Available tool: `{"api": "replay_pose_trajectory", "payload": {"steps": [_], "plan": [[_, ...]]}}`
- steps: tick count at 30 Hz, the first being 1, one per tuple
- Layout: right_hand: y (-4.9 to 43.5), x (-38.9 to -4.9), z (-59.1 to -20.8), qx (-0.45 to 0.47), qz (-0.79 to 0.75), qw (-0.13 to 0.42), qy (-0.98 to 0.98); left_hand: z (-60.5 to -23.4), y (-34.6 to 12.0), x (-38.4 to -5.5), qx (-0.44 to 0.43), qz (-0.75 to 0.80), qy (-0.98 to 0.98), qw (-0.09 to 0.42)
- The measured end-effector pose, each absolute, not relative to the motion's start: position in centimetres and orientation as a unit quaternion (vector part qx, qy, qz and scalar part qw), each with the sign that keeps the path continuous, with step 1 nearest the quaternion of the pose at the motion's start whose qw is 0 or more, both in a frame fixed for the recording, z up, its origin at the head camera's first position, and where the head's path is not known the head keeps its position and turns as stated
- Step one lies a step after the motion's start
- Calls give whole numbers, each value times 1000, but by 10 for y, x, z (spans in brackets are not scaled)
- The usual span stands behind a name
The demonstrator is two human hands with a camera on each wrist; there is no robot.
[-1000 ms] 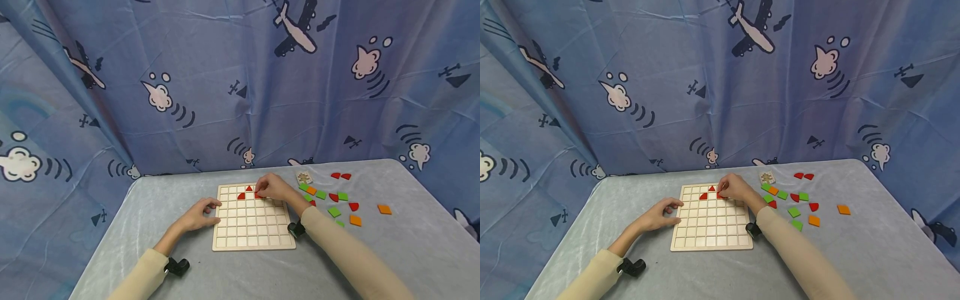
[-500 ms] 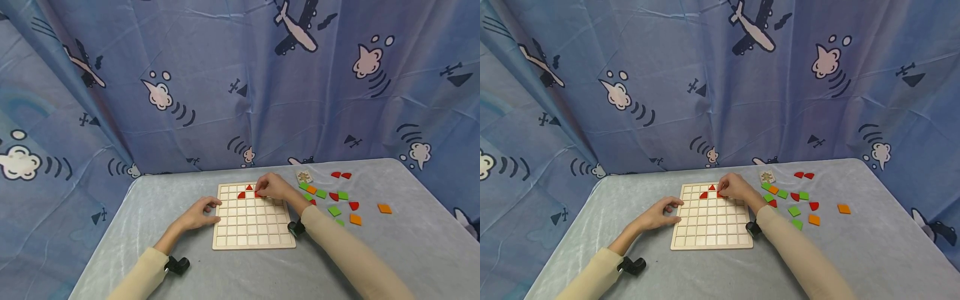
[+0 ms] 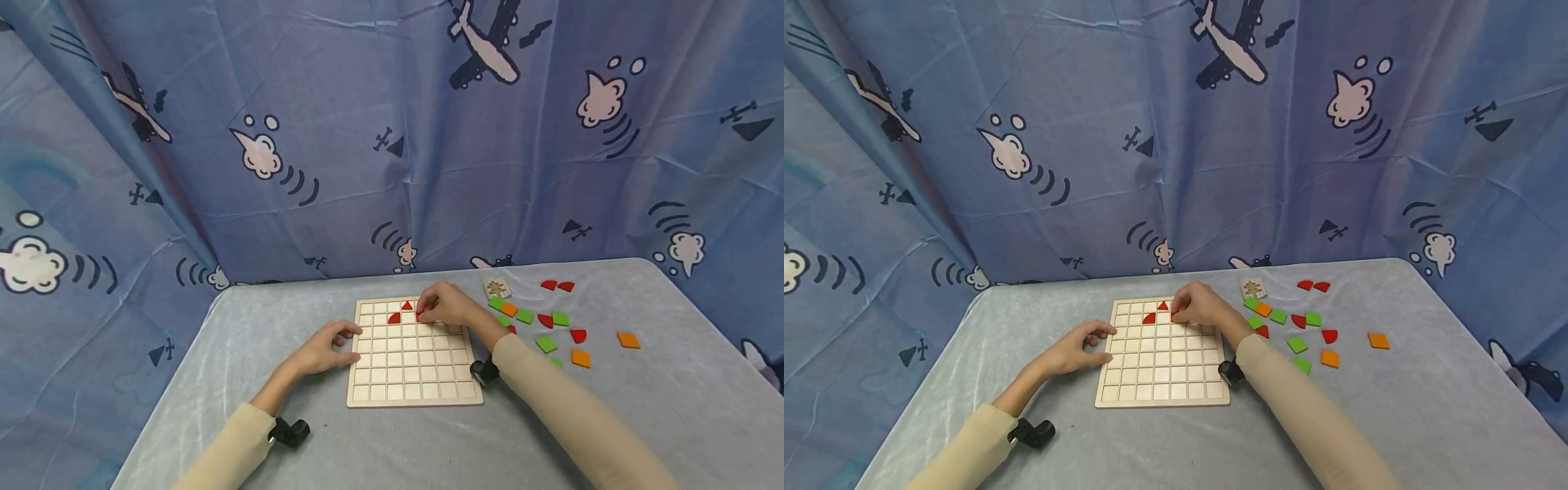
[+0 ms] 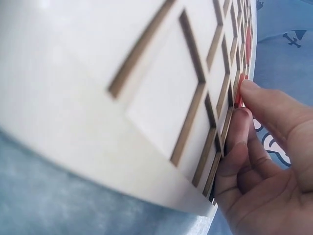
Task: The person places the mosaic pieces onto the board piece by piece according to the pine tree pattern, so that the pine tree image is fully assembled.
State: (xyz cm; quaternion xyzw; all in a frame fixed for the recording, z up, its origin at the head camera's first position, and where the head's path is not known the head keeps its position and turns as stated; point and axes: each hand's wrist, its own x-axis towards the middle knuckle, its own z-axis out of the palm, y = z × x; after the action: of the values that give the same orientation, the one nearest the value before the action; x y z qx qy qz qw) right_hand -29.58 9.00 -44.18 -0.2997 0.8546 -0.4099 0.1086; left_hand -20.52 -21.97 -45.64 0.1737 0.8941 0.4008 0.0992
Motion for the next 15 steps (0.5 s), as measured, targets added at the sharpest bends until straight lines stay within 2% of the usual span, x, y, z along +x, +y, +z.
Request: {"api": "replay_pose_trajectory", "payload": {"steps": [15], "plan": [[72, -309, -445, -272, -426, 104, 857, -456, -218, -205, 170, 396, 896, 104]]}}
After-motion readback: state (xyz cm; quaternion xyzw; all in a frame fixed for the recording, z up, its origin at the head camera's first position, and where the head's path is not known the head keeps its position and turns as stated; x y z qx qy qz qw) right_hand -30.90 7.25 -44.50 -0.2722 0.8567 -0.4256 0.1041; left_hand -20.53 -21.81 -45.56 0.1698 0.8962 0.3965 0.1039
